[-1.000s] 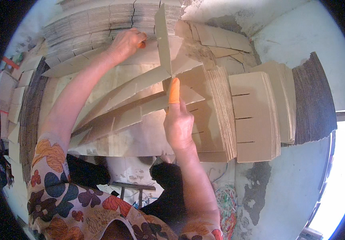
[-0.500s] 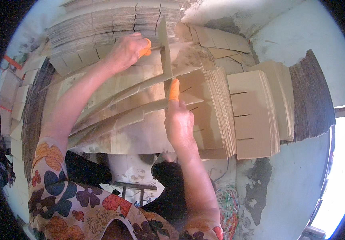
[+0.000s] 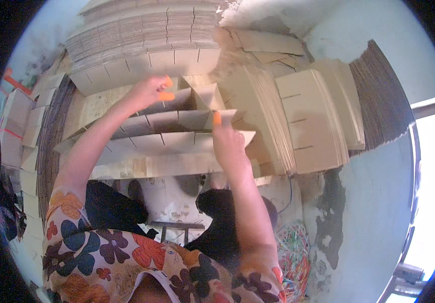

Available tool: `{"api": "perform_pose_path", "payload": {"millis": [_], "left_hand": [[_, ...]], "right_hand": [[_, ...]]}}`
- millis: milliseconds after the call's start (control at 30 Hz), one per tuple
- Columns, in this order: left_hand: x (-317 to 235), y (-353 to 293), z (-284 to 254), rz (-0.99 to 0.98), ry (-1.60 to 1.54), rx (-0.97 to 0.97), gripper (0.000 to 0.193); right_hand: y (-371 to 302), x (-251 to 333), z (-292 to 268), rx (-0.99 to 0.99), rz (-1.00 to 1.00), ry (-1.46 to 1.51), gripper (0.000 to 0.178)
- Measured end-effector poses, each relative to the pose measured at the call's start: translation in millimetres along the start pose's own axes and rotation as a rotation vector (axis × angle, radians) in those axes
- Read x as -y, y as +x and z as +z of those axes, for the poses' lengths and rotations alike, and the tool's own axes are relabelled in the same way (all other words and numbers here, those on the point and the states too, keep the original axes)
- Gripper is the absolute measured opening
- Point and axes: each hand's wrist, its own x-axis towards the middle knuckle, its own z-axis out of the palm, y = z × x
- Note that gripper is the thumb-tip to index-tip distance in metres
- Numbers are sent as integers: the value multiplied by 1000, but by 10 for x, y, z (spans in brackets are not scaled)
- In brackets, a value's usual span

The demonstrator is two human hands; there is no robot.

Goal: The person repeatedly picks up flat cardboard sheets, folds them along pre-scored lines into box-like dividers, and stacks them on a nearby pile. The process is continuous and repetitive, with no tools used.

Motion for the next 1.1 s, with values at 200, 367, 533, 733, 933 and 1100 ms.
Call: {"api": "perform_pose_path", "payload": {"millis": [200, 367, 533, 733, 933, 1100], "left_hand": [[-518, -782, -422, -46, 95, -86, 38], [-441, -1355, -355, 58, 427, -76, 35], [-134, -1446, -167, 71, 391, -11, 23], [-266, -1658, -71, 84, 293, -91, 21], [-382, -1717, -51, 6, 268, -47, 20], [-373, -1745, 71, 50, 281, -149, 22]], "right_hand": [[-205, -294, -154, -98, 19, 291, 59], [-323, -706, -319, -297, 288, -67, 41], [-328, -1054, 24, -286, 349, -281, 40], [-253, -1265, 148, -302, 290, -270, 36], [-265, -1376, 111, -429, 342, -150, 34], [-412, -798, -587, -493, 390, -16, 25]]}}
